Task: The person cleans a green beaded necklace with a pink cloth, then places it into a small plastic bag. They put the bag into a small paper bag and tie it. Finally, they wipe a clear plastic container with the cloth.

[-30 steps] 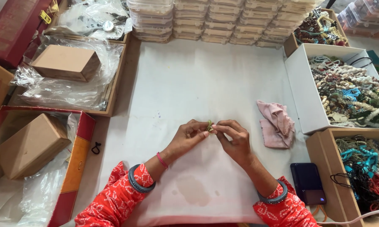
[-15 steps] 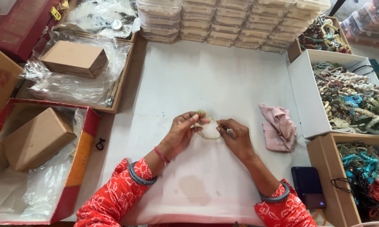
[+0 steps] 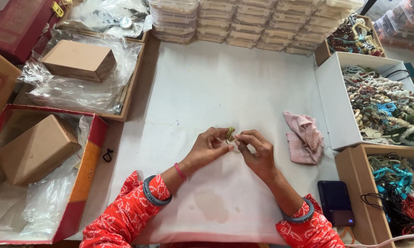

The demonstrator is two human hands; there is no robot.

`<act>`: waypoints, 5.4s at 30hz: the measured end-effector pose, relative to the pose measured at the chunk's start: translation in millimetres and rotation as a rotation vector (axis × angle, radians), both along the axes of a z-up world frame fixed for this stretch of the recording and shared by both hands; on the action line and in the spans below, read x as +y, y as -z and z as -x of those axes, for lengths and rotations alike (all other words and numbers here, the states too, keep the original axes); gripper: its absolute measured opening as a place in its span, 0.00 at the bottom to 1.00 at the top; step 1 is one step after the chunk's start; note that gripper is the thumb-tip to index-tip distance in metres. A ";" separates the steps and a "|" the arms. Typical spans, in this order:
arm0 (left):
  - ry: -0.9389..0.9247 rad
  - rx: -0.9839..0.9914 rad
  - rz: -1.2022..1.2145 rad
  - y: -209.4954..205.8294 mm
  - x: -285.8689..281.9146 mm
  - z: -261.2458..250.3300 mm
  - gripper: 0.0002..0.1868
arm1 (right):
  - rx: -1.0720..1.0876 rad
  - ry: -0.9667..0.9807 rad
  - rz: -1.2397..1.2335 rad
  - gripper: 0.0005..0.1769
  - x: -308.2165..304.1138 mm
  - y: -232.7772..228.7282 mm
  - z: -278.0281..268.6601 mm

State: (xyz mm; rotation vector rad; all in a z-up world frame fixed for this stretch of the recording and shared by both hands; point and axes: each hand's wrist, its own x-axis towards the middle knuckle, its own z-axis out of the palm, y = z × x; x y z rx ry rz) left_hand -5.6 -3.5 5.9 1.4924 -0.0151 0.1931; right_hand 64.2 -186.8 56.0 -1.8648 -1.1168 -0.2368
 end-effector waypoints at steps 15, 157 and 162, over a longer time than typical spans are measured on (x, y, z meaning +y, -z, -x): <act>0.042 0.107 0.450 14.6 18.4 -11.0 0.08 | 0.115 0.156 0.156 0.09 -5.2 17.2 -17.8; -0.044 -0.202 -0.747 -67.7 12.4 83.7 0.15 | -0.175 0.124 0.326 0.20 33.0 1.0 4.0; -0.474 -0.188 -0.946 -147.6 75.7 177.7 0.12 | -0.206 -0.224 0.335 0.16 77.7 4.0 48.2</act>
